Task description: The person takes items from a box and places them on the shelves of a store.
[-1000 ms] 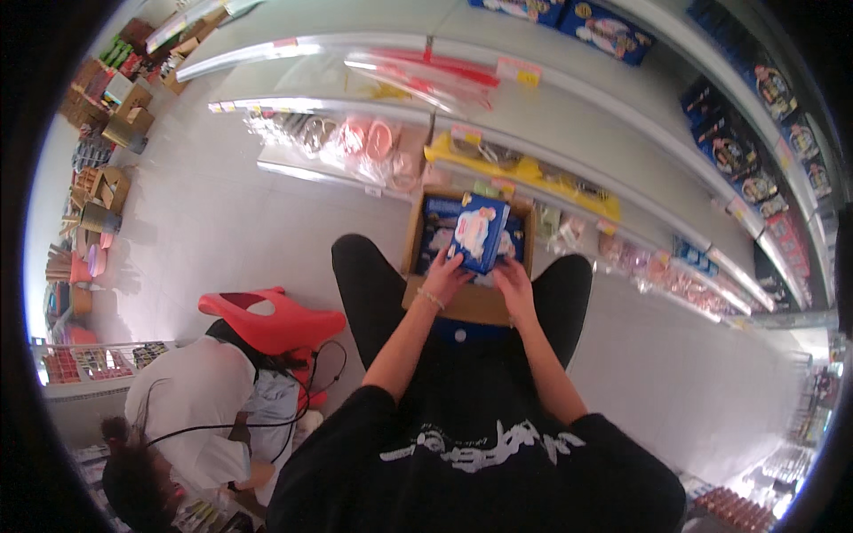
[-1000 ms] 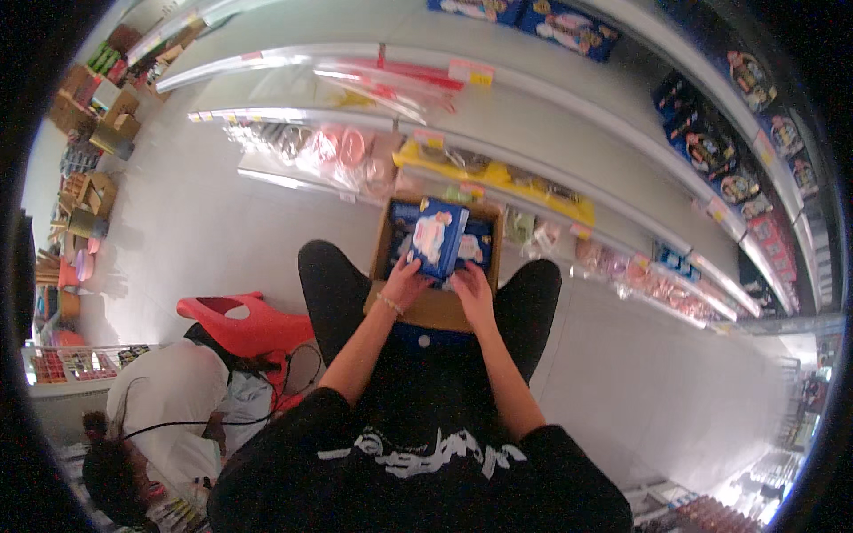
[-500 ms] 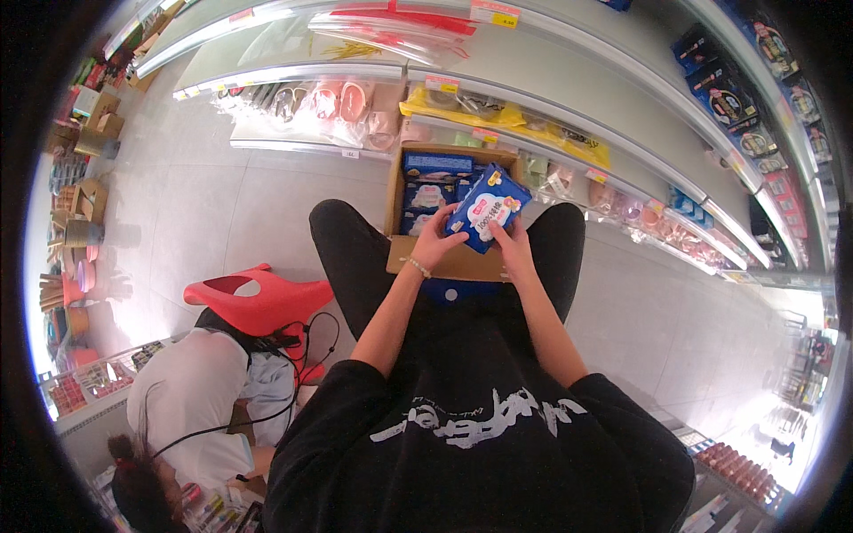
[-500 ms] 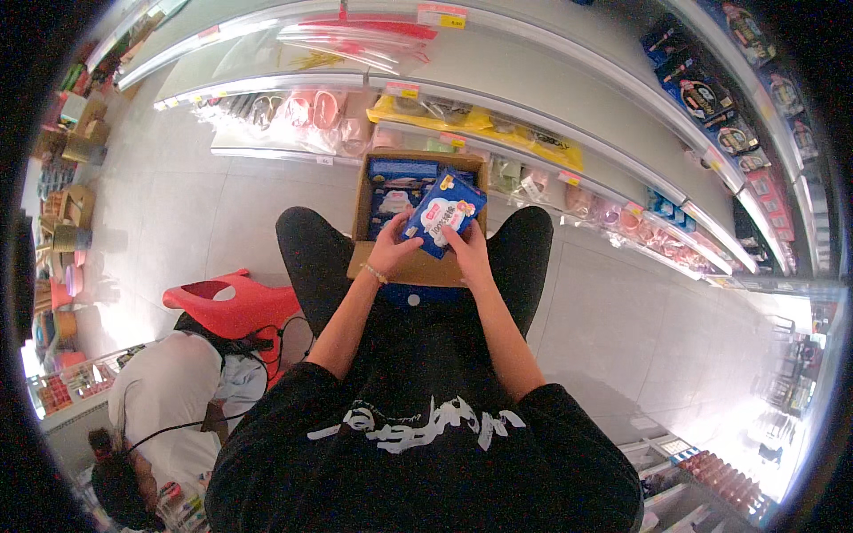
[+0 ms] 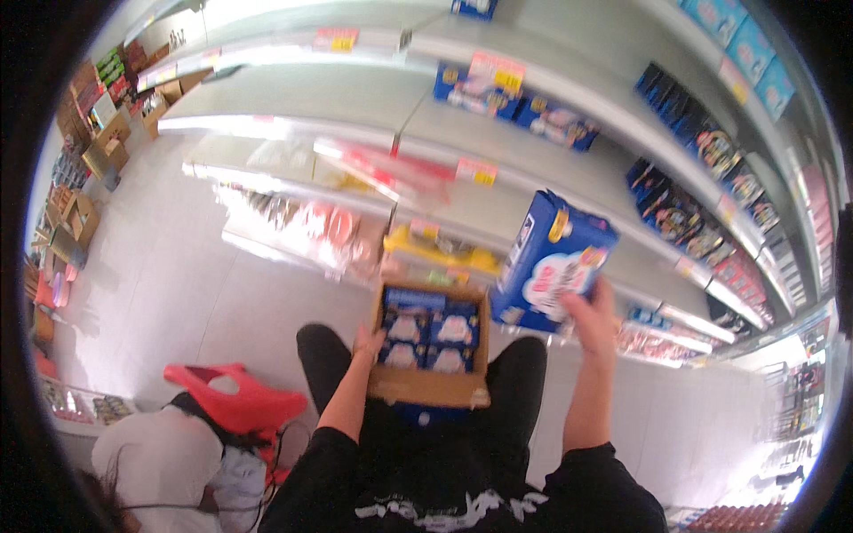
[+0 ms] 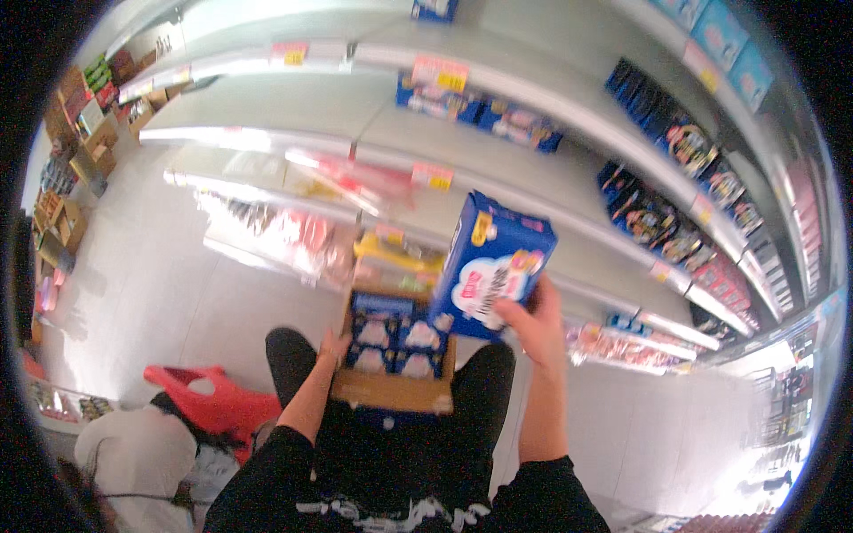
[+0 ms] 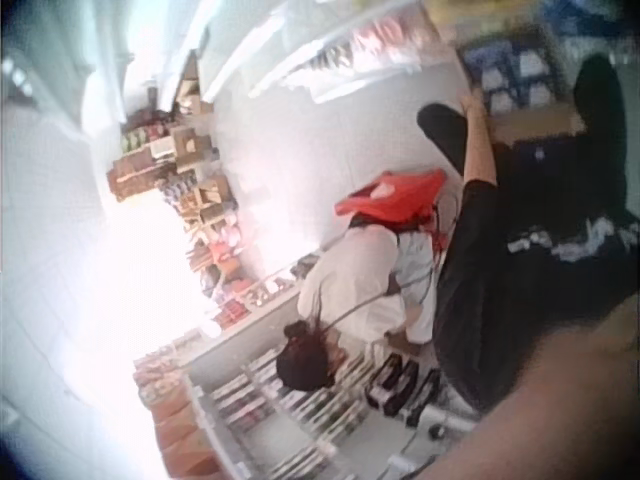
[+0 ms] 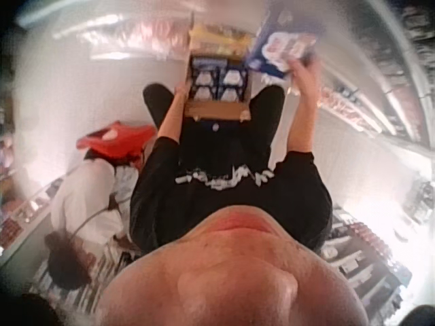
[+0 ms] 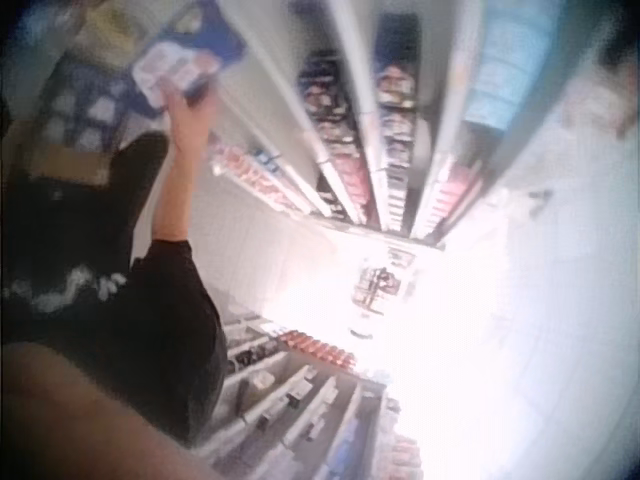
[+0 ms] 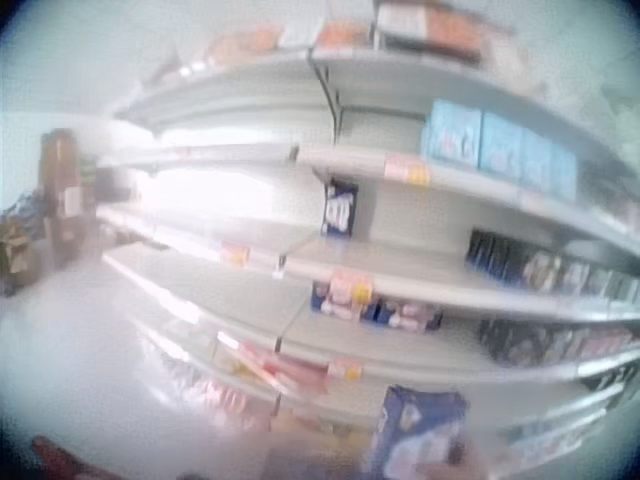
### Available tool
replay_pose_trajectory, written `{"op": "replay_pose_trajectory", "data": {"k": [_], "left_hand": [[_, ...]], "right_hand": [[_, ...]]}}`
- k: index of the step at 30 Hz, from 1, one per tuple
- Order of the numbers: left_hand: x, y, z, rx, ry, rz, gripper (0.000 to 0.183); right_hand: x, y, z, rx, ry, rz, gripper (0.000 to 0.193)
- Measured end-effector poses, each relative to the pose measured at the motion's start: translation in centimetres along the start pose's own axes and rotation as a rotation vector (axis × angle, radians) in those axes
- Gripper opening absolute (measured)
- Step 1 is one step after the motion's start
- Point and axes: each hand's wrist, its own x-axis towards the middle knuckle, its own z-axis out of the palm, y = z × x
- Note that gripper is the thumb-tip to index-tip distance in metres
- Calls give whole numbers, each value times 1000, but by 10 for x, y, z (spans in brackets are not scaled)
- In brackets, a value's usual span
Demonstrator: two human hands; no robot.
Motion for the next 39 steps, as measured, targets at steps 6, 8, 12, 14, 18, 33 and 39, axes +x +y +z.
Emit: {"op": "replay_pose_trajectory", "data": {"k": [6, 8, 12, 14, 18, 33, 39], "left_hand": [[-4, -8, 17, 347, -143, -361, 47], [-25, 17, 0, 362, -113, -281, 43], [-9, -1, 15, 478, -136, -297, 34], [-7, -2, 17, 457, -112, -270, 29], [-19, 11, 6, 412, -52, -266, 22], [-11, -11, 12, 493, -82, -294, 25], [-14, -2, 10, 491, -45, -230, 25]], "right_hand": [[98, -169, 17, -289, -71, -227, 47], [150, -188, 21, -459, -97, -150, 54], [250, -195, 26, -565, -29, 57, 67], [284, -196, 33, -506, 20, 61, 65], [373, -172, 34, -585, 125, 16, 69], [507, -99, 52, -1142, 338, -326, 76], [477, -117, 53, -959, 377, -229, 46]]}}
